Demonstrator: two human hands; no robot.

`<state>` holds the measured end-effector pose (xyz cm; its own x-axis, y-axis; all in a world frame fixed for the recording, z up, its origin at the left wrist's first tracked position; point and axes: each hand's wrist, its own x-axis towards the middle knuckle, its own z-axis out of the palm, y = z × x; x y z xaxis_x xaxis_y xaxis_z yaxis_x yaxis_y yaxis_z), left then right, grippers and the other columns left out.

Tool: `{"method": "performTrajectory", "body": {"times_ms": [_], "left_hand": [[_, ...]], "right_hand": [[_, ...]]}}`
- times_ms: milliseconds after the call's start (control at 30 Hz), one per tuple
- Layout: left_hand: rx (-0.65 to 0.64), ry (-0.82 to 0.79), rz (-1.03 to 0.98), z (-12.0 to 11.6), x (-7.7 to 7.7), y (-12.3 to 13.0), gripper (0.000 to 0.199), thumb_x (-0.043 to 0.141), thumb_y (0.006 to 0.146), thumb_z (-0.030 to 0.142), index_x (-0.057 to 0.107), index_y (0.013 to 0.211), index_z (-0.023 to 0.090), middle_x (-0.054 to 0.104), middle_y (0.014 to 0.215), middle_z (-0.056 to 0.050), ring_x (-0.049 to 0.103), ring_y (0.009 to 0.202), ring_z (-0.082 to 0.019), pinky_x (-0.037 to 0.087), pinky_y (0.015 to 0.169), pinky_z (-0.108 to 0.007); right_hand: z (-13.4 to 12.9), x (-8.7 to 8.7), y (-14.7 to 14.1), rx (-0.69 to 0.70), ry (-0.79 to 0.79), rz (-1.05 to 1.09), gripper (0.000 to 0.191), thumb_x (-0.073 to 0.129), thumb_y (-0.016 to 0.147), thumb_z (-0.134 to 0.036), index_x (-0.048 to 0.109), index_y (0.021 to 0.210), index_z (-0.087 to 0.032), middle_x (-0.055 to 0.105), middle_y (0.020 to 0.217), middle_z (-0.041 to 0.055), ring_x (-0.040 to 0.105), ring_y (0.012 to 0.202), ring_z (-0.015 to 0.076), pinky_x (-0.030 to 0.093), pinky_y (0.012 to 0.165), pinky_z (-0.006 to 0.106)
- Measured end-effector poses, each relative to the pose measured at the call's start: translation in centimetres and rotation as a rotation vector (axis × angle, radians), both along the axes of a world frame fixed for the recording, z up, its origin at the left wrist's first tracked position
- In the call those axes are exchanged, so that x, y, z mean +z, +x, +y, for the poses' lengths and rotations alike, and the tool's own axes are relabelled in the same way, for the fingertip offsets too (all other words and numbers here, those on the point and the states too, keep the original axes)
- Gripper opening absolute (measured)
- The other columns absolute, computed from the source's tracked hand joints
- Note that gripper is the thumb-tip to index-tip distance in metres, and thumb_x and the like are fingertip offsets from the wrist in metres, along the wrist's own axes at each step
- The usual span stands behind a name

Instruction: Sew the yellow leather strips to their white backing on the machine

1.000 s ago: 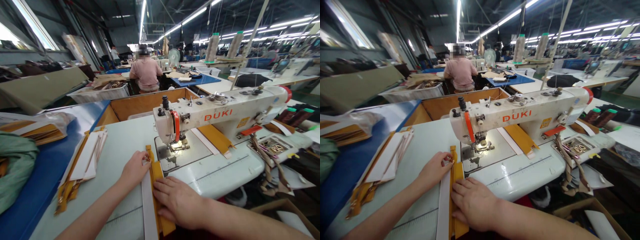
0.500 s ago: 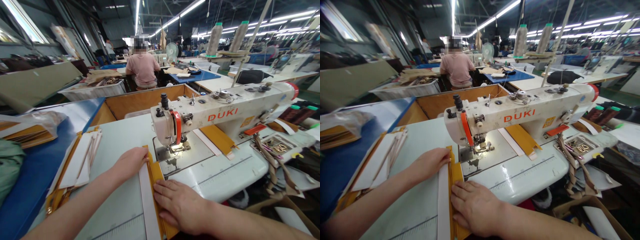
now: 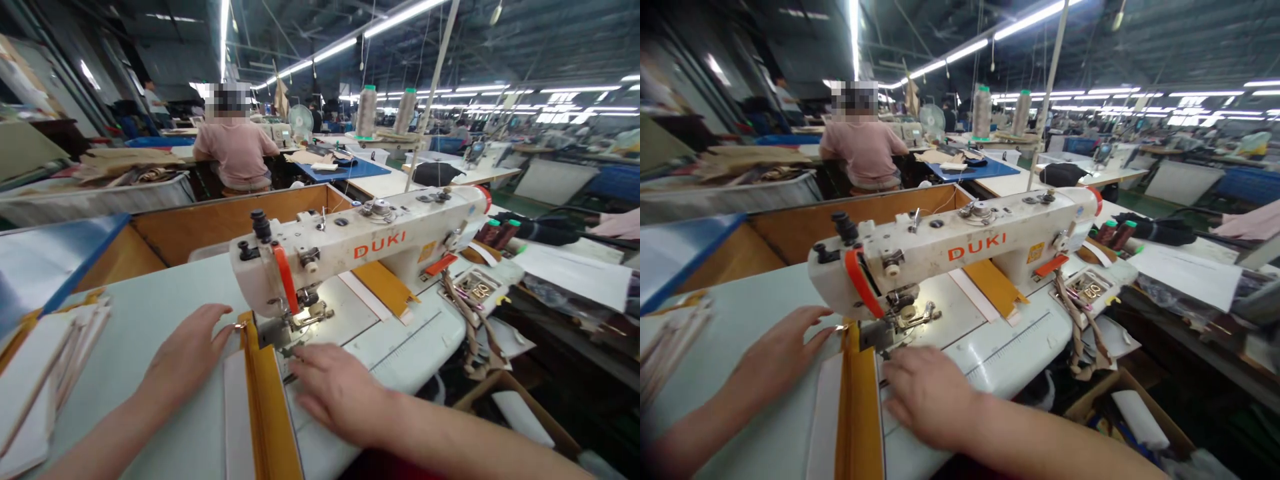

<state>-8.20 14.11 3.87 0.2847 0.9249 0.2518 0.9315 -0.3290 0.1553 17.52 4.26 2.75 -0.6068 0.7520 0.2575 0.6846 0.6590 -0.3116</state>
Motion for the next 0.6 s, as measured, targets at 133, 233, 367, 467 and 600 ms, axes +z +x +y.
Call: {"method": "performTrajectory", "body": {"times_ms": [133, 233, 367, 467, 600], "left_hand": [[-0.028, 0.123, -0.099, -1.6, -1.3, -1.1, 0.035, 0.035, 0.086, 0.046, 0.056, 0.102, 0.024, 0.066, 0.112, -0.011, 0.063, 0.105, -0.032, 0.049, 0.093, -0.051], [-0.088, 0.169, -0.100, -3.4, -2.2, -1.0, 0.034, 0.036, 0.088, 0.046, 0.059, 0.103, 0.025, 0.067, 0.112, -0.008, 0.064, 0.104, -0.032, 0.051, 0.093, -0.052], [-0.189, 0.256, -0.052, -5.9, -2.5, 0.0, 0.033, 0.036, 0.092, 0.040, 0.061, 0.104, 0.023, 0.068, 0.111, -0.010, 0.067, 0.100, -0.028, 0.054, 0.090, -0.046], [-0.227, 0.330, -0.026, -7.5, -2.2, 0.3, 0.033, 0.036, 0.093, 0.040, 0.060, 0.107, 0.023, 0.067, 0.114, -0.009, 0.066, 0.101, -0.025, 0.054, 0.091, -0.043], [-0.241, 0.376, -0.027, -9.1, -1.4, 0.3, 0.034, 0.038, 0.094, 0.044, 0.062, 0.108, 0.025, 0.066, 0.117, -0.006, 0.066, 0.100, -0.022, 0.052, 0.093, -0.038]], "right_hand": [[3.2, 1.4, 5.6, -0.415, -0.057, -0.177, 0.020, 0.050, 0.095, -0.023, 0.063, 0.107, -0.014, 0.065, 0.107, 0.0129, 0.061, 0.098, 0.0213, 0.049, 0.088, 0.033], [5.3, 1.1, 8.1, -0.565, -0.090, -0.262, 0.013, 0.056, 0.091, -0.019, 0.065, 0.092, -0.010, 0.065, 0.094, 0.0143, 0.062, 0.091, 0.0239, 0.052, 0.078, 0.036], [6.8, 0.3, 7.9, -0.639, -0.120, -0.329, 0.022, 0.057, 0.094, -0.029, 0.061, 0.109, -0.013, 0.062, 0.108, 0.0083, 0.063, 0.094, 0.0197, 0.054, 0.080, 0.038], [7.4, 0.7, 7.2, -0.652, -0.109, -0.340, 0.031, 0.058, 0.094, -0.033, 0.057, 0.118, -0.014, 0.060, 0.115, 0.0087, 0.063, 0.095, 0.0195, 0.054, 0.081, 0.038], [7.7, 2.4, 8.0, -0.659, -0.024, -0.313, 0.023, 0.058, 0.094, -0.029, 0.061, 0.110, -0.012, 0.063, 0.106, 0.0084, 0.063, 0.091, 0.0189, 0.054, 0.079, 0.037]]}}
